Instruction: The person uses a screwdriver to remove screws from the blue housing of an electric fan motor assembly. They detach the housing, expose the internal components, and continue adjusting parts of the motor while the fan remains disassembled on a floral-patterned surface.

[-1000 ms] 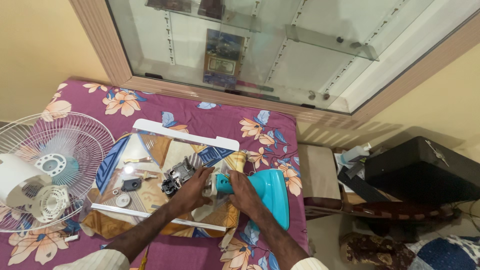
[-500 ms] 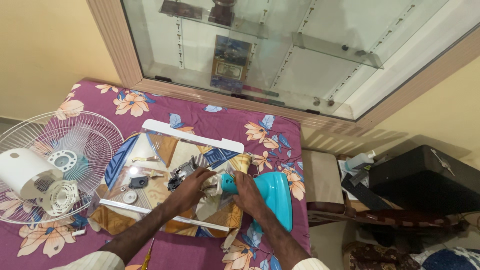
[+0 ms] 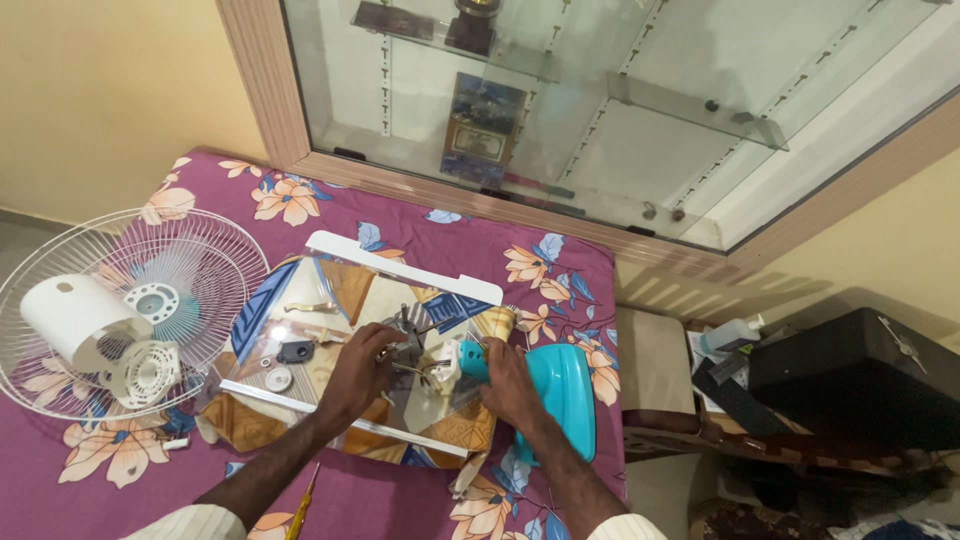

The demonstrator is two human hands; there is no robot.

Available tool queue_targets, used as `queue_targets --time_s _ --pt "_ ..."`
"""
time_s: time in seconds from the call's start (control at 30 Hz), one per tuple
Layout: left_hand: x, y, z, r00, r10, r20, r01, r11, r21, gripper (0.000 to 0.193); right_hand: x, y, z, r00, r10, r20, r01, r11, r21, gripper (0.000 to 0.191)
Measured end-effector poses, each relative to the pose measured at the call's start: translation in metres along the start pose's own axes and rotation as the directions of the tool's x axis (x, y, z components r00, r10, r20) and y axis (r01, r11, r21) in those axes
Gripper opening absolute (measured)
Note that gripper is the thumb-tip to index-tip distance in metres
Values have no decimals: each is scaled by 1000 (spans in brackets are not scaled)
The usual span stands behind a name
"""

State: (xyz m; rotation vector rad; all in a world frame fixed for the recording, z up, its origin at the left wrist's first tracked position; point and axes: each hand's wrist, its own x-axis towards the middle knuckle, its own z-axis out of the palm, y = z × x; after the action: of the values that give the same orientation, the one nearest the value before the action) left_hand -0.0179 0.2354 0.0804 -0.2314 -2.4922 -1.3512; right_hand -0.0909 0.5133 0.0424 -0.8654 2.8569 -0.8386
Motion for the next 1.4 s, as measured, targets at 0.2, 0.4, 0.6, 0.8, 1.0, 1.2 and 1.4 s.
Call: queue_targets --time_s 0.2,0.4,0.6,0.8,1.0,1.2,1.4 --pt "-14 -1 -3 997 -63 -54 61 997 -38 32 2 -2 3 998 46 30 -45 998 -42 79" --pt "-23 -3 -9 999 -4 -52 1 999 -53 33 2 -17 -5 999 -13 -52 13 1000 -5 79" --pt "-29 -3 -17 999 -23 -47 20 997 -70 32 2 -39 -25 974 -124 -188 118 992 -46 71" --pt "-45 1 -19 996 -33 -86 29 999 -46 31 -10 -47 -24 955 61 -290 -36 995 90 50" --pt "-63 10 -11 988 -79 -132 80 997 0 25 -27 -54 -19 859 -50 -510 103 992 76 27" --pt "-86 11 -7 981 -148 -124 148 989 -17 19 -32 -77 -17 961 160 -224 -113 971 209 23" --pt "-111 5 -2 951 -250 -180 253 967 -5 19 -35 -115 -6 926 -115 -358 182 970 158 33"
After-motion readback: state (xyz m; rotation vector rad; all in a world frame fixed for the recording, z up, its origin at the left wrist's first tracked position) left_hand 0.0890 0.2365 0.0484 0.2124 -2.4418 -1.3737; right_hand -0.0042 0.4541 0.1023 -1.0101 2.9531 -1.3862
